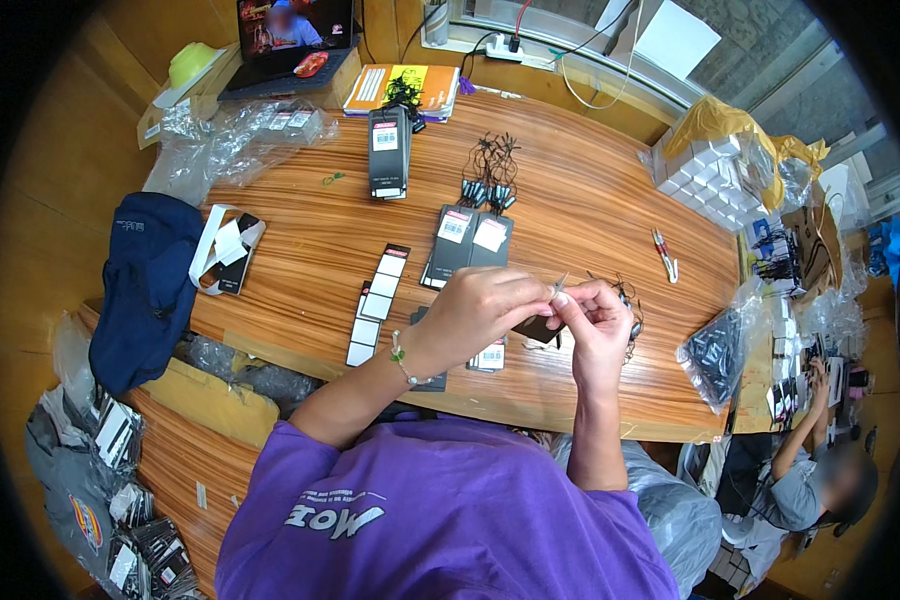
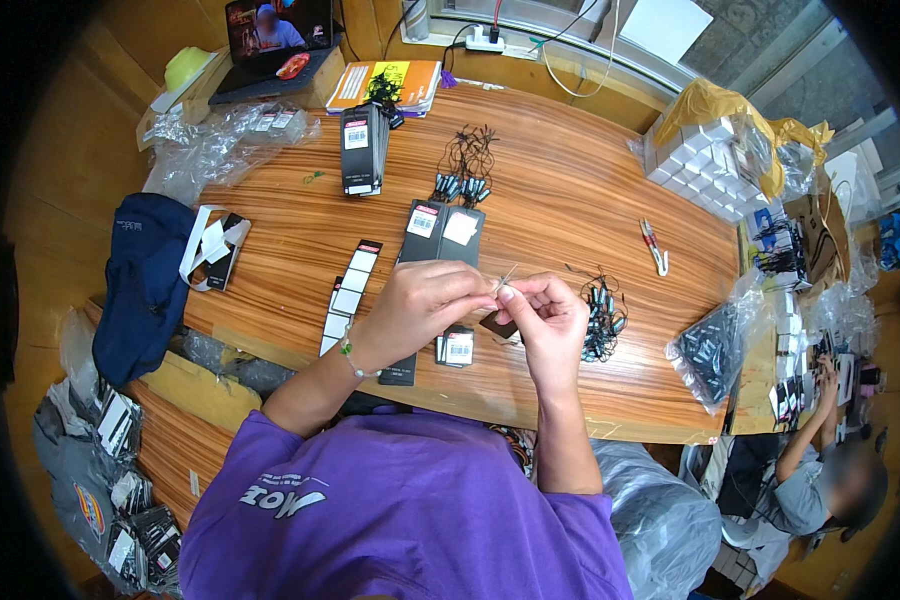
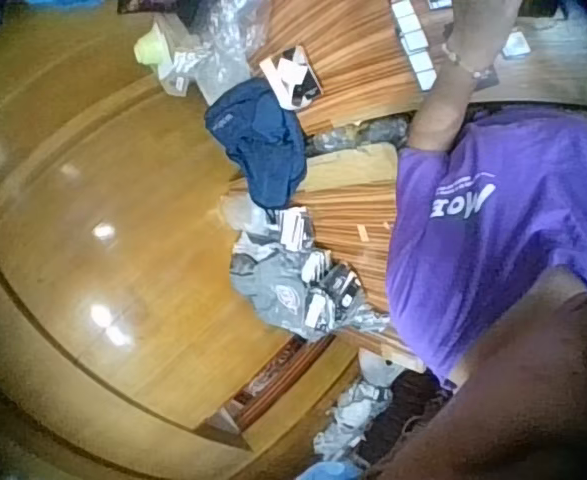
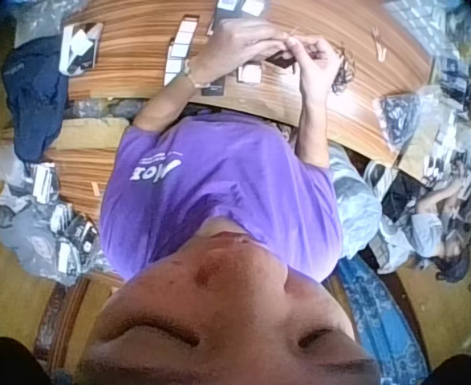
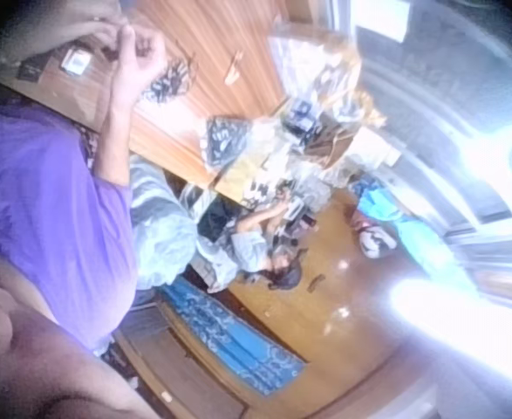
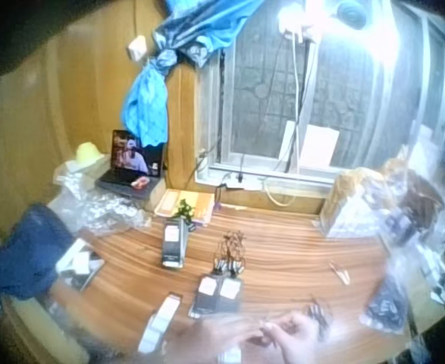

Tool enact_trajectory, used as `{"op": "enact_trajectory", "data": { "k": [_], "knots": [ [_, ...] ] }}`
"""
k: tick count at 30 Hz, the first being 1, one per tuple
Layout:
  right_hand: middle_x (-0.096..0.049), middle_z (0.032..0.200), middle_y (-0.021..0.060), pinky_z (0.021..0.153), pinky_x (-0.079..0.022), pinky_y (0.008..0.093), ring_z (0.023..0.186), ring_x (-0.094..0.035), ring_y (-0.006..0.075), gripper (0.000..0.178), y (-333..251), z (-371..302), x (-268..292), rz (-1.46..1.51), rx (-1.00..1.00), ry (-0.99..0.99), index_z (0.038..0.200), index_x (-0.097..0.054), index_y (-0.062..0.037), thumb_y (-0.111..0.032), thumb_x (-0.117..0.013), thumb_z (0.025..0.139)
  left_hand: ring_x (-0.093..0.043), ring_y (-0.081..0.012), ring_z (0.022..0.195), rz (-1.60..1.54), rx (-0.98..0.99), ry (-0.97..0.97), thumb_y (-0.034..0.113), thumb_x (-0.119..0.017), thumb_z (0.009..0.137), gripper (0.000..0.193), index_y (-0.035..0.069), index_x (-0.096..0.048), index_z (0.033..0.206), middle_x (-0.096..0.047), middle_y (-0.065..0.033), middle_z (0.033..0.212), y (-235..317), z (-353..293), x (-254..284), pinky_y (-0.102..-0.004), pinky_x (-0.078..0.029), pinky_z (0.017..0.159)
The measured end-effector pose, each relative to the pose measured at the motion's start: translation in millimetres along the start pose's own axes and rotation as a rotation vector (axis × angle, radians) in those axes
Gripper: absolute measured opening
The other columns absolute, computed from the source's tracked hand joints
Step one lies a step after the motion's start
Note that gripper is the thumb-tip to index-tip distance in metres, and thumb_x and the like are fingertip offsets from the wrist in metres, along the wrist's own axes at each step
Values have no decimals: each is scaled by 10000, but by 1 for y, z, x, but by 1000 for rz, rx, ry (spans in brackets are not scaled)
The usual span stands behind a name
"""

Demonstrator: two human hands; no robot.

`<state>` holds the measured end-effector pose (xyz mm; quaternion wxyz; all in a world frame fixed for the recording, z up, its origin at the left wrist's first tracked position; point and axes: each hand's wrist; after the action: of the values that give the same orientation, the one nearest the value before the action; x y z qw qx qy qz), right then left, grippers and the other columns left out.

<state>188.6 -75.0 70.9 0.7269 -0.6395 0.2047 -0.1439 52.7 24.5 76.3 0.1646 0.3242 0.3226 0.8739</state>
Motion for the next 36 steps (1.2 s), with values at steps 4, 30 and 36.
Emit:
{"op": "enact_trajectory", "data": {
  "k": [4,30,36],
  "knots": [
    [-634,732,92,564,-487,209,617,-599,114,107,2,2,0,111,28,-13,906,-556,34,25,-601,810,-620,-210,672,-109,86,-50,94,-675,729,117,3,-644,796,-641,-91,759,1,4,3,-285,-483,582],
    [-606,717,40,539,-429,195,604,-529,74,95,6,12,20,-163,-64,-93,861,-638,15,-68,-629,814,-610,-197,651,-65,113,-68,119,-670,736,118,25,-665,807,-637,-89,750,-6,9,-3,-278,-477,570],
    [-521,881,43,687,-400,218,770,-483,93,59,12,15,23,193,-105,-149,820,-607,-14,-72,-598,825,-620,-202,730,186,-169,21,67,-659,695,104,50,-652,797,-638,-52,792,-5,6,-12,-282,-504,616]
  ]
}}
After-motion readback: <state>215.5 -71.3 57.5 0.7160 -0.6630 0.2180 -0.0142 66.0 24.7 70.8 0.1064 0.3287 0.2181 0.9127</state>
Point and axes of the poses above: each hand's wrist, its own z-axis towards the middle knuckle, its own x-axis out of the back of the hand, y = z × x
